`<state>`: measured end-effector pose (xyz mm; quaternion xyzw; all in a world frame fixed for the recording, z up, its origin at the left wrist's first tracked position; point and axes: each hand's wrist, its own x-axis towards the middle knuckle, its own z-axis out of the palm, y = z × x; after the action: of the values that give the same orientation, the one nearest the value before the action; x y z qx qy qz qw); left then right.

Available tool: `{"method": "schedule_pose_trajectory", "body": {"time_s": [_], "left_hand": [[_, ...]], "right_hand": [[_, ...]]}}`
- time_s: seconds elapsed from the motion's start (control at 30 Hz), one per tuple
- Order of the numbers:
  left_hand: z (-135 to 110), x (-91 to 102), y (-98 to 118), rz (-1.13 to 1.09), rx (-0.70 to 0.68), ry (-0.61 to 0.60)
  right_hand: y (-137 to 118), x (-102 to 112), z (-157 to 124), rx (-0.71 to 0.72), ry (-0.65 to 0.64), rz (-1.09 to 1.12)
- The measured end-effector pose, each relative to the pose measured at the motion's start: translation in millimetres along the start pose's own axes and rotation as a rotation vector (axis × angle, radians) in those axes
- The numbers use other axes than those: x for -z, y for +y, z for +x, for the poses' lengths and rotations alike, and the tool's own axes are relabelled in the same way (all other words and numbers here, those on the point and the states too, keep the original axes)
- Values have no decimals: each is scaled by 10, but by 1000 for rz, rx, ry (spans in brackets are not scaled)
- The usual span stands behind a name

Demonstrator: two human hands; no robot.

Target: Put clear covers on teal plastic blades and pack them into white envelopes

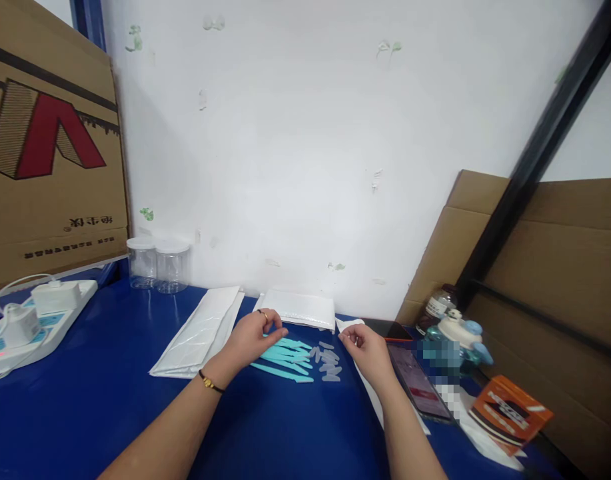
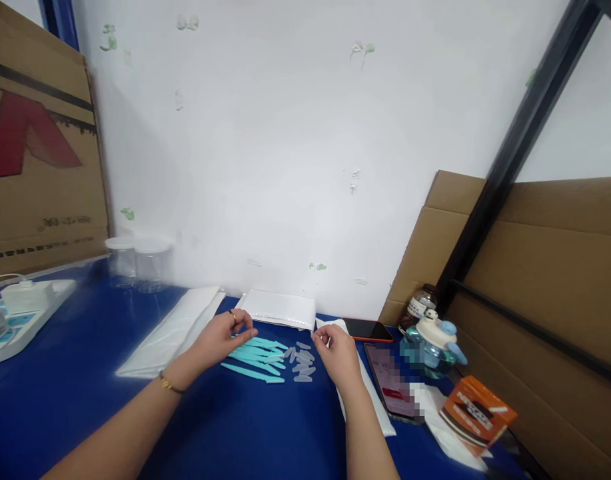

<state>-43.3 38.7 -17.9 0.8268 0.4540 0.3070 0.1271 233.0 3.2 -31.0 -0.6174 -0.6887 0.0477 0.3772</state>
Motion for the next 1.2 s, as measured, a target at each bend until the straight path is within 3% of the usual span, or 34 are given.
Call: {"method": "schedule_pose_trajectory", "body": {"time_s": [0.07,0.1,0.27,0.37,0.67,0.87,1.2], "left_hand": [[6,26,7,7,14,65],[4,27,2,8,2,38],[-42,-99,-46,31,-196,-350],[-60,-209,-64,67,-226,-425],[-87,-261,-40,48,-95,-468],[-93,-207,-18,34,-154,-379],[-47,-175,-61,0,-94,-363]], "right_hand": [[-5,4,-5,17,-49,4],[-5,0,-14,26,-94,14],[21,-76,-95,63,-469,75],[51,-140,-134,50,-579,29],[31,-186,-166,95,-579,27],[19,-187,-177,97,-635,52],[-137,-185,-161,1,-514,416]]}}
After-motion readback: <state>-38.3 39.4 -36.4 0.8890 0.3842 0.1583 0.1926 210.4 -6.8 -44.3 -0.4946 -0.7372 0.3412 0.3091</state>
